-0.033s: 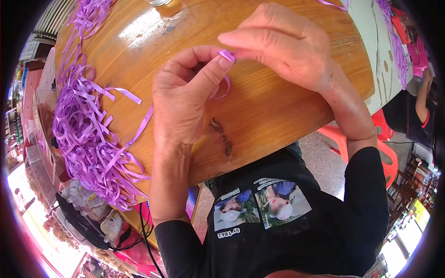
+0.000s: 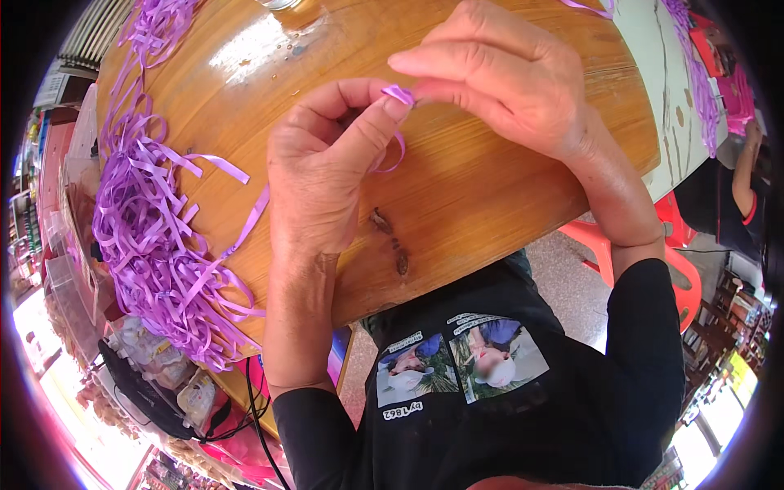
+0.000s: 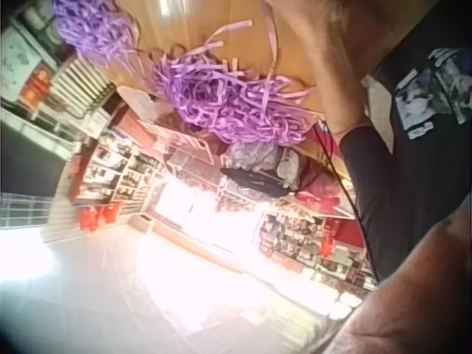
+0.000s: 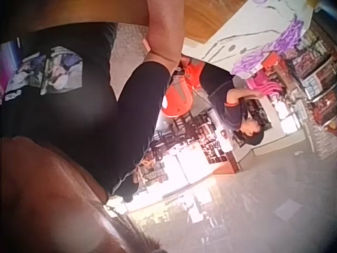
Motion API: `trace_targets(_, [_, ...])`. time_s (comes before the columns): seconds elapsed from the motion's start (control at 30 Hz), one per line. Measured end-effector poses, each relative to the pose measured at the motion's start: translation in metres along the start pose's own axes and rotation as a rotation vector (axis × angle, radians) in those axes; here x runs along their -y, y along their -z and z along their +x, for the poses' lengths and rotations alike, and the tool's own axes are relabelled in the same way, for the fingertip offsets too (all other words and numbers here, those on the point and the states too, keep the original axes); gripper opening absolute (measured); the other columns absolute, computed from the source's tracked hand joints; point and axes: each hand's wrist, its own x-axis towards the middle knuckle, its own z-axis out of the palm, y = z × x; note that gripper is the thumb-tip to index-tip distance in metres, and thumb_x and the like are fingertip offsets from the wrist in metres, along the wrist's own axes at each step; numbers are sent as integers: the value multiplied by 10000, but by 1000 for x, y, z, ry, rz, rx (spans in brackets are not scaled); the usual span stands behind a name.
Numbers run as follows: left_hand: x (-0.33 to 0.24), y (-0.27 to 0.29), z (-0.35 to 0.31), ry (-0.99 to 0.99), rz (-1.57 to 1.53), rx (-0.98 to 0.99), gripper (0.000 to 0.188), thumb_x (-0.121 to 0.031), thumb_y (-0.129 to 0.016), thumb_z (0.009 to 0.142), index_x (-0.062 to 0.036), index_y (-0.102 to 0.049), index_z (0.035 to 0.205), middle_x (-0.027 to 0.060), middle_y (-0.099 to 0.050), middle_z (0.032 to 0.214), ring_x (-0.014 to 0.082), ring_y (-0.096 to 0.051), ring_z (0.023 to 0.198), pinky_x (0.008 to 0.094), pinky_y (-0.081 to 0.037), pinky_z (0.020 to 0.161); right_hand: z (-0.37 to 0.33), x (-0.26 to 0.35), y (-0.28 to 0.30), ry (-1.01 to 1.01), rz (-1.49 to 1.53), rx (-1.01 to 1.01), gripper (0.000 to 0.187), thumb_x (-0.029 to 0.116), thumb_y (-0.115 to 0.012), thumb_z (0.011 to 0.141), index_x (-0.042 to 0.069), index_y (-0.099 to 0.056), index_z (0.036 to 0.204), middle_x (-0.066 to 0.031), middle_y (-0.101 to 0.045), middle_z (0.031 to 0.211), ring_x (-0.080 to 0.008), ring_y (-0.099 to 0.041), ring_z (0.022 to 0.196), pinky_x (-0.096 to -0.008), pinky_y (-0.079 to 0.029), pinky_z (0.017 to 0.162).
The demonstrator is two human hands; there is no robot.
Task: Rolling and coiling lengths of purple plastic ribbon by hand on a wooden table.
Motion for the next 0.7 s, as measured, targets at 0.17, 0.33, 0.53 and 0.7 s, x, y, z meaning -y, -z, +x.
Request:
trace_targets(0.17, [2, -4, 1, -76, 36, -104, 136, -82, -670, 825, 20, -620, 899, 2, -582, 718, 58, -524, 610, 180, -401, 536, 15, -5, -18, 32, 394, -369, 166, 45, -694, 746, 49, -667, 909, -91, -617, 830, -251, -618, 746, -292, -500, 611])
trace_targets(0.33, [5, -5, 2, -136, 57, -143, 111, -57, -654, 827, 25, -616, 892, -4, -585, 736, 47, -520, 626, 173, -405, 557, 24, 3, -5, 81, 325, -314, 173, 33, -678, 746, 52, -663, 917, -68, -610, 836, -230, -598, 753, -311, -477, 643])
trace_targets(0.53, [6, -11, -1, -197, 133, -162, 91, -12, -646, 823, 22, -613, 901, -10, -586, 771, 36, -515, 664, 162, -406, 592, 31, 31, 12, -716, 711, -32, 55, 90, -664, 787, 58, -646, 828, -30, -618, 741, -149, -607, 658, -231, -473, 578])
trace_targets(0.7, [13, -5, 1, -318, 43, -65, 82, 22, -630, 830, 14, -616, 911, 6, -592, 848, 49, -515, 709, 177, -417, 623, 38, 30, 17, -1343, 1405, 80, 57, 84, -595, 832, 30, -612, 824, 49, -538, 743, -18, -484, 711, -178, -386, 611])
